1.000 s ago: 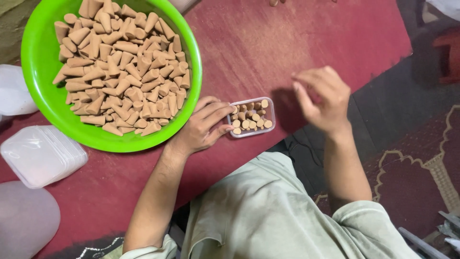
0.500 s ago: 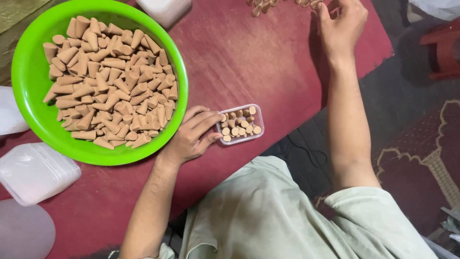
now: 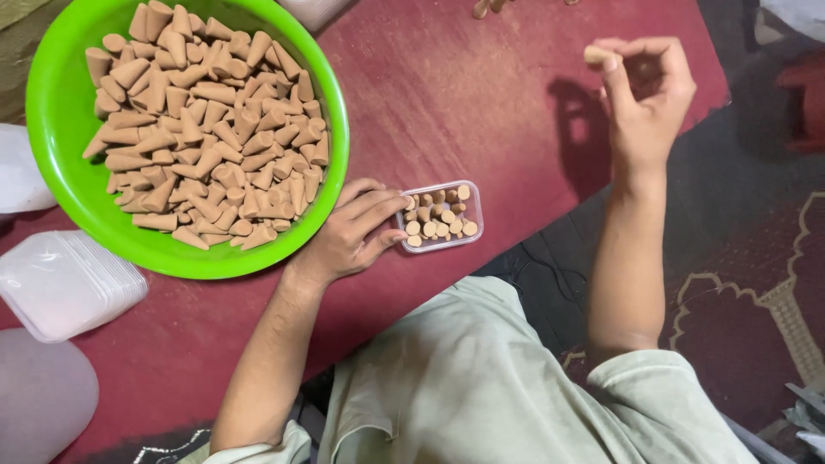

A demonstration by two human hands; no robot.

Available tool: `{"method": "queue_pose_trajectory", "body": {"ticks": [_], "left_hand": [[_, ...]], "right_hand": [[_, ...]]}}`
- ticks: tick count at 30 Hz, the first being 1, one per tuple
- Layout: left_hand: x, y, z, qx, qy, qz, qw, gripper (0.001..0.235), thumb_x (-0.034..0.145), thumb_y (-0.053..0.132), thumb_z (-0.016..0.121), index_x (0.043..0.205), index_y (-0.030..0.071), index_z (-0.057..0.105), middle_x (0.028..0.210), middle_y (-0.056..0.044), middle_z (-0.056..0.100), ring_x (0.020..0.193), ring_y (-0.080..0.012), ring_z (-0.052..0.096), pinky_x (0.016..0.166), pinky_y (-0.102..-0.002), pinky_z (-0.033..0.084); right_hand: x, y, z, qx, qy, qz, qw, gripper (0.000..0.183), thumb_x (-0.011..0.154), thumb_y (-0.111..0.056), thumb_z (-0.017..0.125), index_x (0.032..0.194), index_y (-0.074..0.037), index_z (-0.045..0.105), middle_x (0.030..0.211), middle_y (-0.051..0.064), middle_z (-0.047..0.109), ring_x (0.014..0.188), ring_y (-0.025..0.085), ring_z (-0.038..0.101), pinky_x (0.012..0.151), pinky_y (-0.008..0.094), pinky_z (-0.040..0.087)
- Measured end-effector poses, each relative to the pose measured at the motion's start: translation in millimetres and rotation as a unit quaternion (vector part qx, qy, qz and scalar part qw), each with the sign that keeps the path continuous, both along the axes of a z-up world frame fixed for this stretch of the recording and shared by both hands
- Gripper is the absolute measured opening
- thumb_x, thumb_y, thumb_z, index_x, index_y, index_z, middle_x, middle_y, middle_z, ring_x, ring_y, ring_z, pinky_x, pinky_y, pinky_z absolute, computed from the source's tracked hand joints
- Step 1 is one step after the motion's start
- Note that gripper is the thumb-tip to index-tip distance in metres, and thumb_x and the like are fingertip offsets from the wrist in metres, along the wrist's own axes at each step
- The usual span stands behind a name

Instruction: Filling a small plastic container with incense cones by picking them up from a bowl and table.

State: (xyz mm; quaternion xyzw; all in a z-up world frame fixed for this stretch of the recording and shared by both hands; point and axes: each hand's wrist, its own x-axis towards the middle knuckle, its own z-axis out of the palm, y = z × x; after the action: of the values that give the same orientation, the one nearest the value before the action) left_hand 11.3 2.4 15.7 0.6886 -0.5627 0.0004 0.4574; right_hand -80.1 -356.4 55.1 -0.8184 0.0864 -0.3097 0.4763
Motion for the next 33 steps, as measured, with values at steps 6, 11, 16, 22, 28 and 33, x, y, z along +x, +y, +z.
{"method": "queue_pose_trajectory", "body": {"ticks": [6,11,16,22,28,33], "left_hand": [[-6,-1,-26,-0.032,0.028,0.034,0.999,0.038,0.102,0.038,0.065,0.12,0.006,0.073,0.111,-0.013,0.072,0.103,-0.0387,0.064,0.097,-0.047,0.054],[-4,-1,-23,-0.035,0.03,0.031,0.998,0.038,0.103,0.037,0.064,0.121,0.005,0.073,0.112,-0.014,0.072,0.102,-0.0395,0.064,0.097,-0.047,0.054],[-5,-1,-23,-0.041,0.037,0.031,0.998,0.036,0.103,0.035,0.065,0.121,0.005,0.072,0.113,-0.014,0.072,0.103,-0.0399,0.064,0.097,-0.047,0.054],[-5,0,-20,-0.049,0.037,0.024,0.998,0.036,0.103,0.034,0.066,0.122,0.004,0.072,0.112,-0.013,0.072,0.101,-0.0391,0.064,0.096,-0.047,0.054],[-5,0,-21,-0.059,0.035,0.023,0.997,0.036,0.103,0.034,0.066,0.122,0.004,0.072,0.111,-0.014,0.072,0.098,-0.0394,0.064,0.095,-0.047,0.055],[-4,0,-16,-0.064,0.036,0.016,0.997,0.036,0.103,0.033,0.065,0.122,0.003,0.071,0.109,-0.015,0.071,0.098,-0.0404,0.064,0.094,-0.048,0.055]], "right_hand": [[-32,60,-15,0.231,-0.006,0.093,0.968,0.017,0.111,-0.006,0.05,0.12,0.005,0.039,0.107,0.025,0.056,0.087,0.029,0.071,0.074,0.037,0.065],[-48,97,-7,0.103,0.028,0.16,0.981,0.021,0.1,0.01,0.059,0.119,0.015,0.053,0.1,0.029,0.061,0.084,0.038,0.073,0.069,0.047,0.063],[-41,126,35,-0.091,0.069,0.175,0.978,0.014,0.091,0.005,0.077,0.104,0.005,0.074,0.099,0.019,0.075,0.079,0.031,0.074,0.067,0.041,0.06],[-31,150,38,-0.183,0.058,0.237,0.952,0.021,0.092,0.016,0.066,0.11,0.005,0.073,0.104,0.023,0.066,0.084,0.037,0.071,0.075,0.044,0.061],[-25,158,34,-0.299,0.074,0.216,0.927,0.018,0.088,0.015,0.075,0.103,0.007,0.07,0.099,0.021,0.067,0.088,0.038,0.072,0.073,0.047,0.062],[-24,157,29,-0.356,0.07,0.214,0.907,0.02,0.084,0.014,0.076,0.1,0.002,0.073,0.101,0.016,0.069,0.082,0.031,0.069,0.07,0.041,0.058]]}}
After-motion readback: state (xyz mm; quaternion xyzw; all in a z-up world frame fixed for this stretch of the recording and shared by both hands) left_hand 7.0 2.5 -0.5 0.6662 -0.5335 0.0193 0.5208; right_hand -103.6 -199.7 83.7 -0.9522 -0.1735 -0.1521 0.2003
